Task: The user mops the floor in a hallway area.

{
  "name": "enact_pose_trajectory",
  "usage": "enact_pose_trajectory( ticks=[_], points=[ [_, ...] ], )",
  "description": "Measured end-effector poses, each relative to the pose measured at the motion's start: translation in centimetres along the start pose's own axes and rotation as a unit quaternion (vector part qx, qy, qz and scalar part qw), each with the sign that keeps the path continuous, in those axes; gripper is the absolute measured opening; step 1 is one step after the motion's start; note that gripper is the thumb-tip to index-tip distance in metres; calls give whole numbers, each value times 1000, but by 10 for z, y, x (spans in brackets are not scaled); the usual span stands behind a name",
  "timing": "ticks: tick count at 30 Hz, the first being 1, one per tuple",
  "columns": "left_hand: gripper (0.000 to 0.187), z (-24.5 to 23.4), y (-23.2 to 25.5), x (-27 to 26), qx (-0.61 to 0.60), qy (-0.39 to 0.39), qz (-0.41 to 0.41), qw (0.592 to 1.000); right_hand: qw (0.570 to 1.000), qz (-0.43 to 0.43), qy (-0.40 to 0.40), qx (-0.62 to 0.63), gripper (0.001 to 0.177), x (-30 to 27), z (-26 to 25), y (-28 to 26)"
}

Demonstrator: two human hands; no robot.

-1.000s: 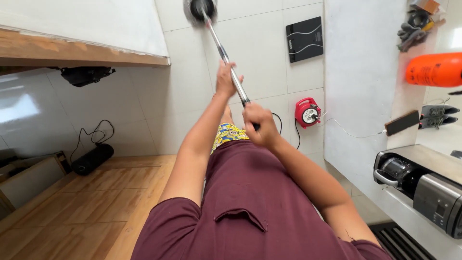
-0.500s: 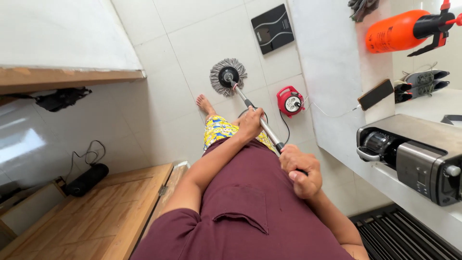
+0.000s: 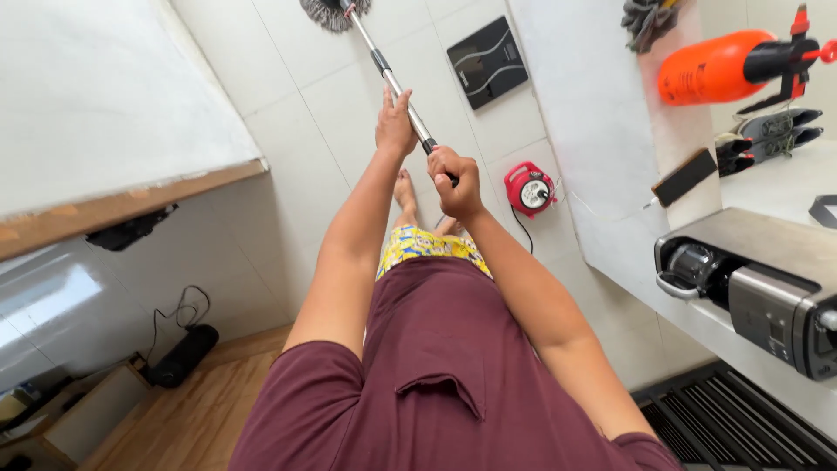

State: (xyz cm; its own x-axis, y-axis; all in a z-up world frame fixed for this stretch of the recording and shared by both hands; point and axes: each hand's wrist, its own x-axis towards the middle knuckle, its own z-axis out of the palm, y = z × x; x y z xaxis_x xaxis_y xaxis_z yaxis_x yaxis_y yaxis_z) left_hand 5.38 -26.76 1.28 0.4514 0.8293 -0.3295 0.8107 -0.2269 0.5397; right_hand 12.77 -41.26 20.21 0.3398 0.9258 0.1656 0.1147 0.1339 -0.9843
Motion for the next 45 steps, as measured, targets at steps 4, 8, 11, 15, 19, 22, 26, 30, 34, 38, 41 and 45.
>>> enact_pose_trajectory(
  ticks=[4, 8, 11, 15, 19, 22, 26, 30, 34, 38, 41, 45],
  points=[
    [45, 16, -11, 10, -35, -17, 12, 999, 999, 16, 27, 8, 17, 9, -12, -24],
    [51, 48, 2, -13, -100, 18, 119, 988, 997, 66, 29, 5, 15, -19, -54, -75],
    [57, 90, 28, -68, -197, -47, 62, 977, 996, 92, 14, 1, 18, -57, -87, -120],
    [47, 128, 105, -162, -247, -109, -13, 963, 990, 129, 62, 16, 21, -120, -148, -164],
    [43, 171, 166, -225, -241, -195, -9, 951, 984, 140, 111, 2, 17, -187, -202, -193],
    [39, 233, 192, -257, -238, -230, 36, 943, 981, 134, 136, -17, 14, -230, -230, -202],
    [34, 270, 230, -263, -241, -215, 86, 942, 977, 119, 174, -37, 12, -261, -253, -198],
    [30, 281, 267, -242, -262, -219, 81, 936, 971, 105, 214, -31, 12, -266, -273, -181],
    [26, 293, 287, -217, -268, -210, 83, 937, 968, 75, 240, 2, 14, -251, -301, -159],
    [21, 280, 305, -184, -278, -191, 71, 939, 966, 21, 255, 35, 16, -218, -317, -143],
    [19, 272, 306, -162, -277, -193, 69, 939, 964, 17, 261, 47, 16, -191, -318, -140],
    [16, 258, 300, -120, -292, -174, 105, 934, 962, 17, 263, 66, 16, -140, -317, -137]
  ],
)
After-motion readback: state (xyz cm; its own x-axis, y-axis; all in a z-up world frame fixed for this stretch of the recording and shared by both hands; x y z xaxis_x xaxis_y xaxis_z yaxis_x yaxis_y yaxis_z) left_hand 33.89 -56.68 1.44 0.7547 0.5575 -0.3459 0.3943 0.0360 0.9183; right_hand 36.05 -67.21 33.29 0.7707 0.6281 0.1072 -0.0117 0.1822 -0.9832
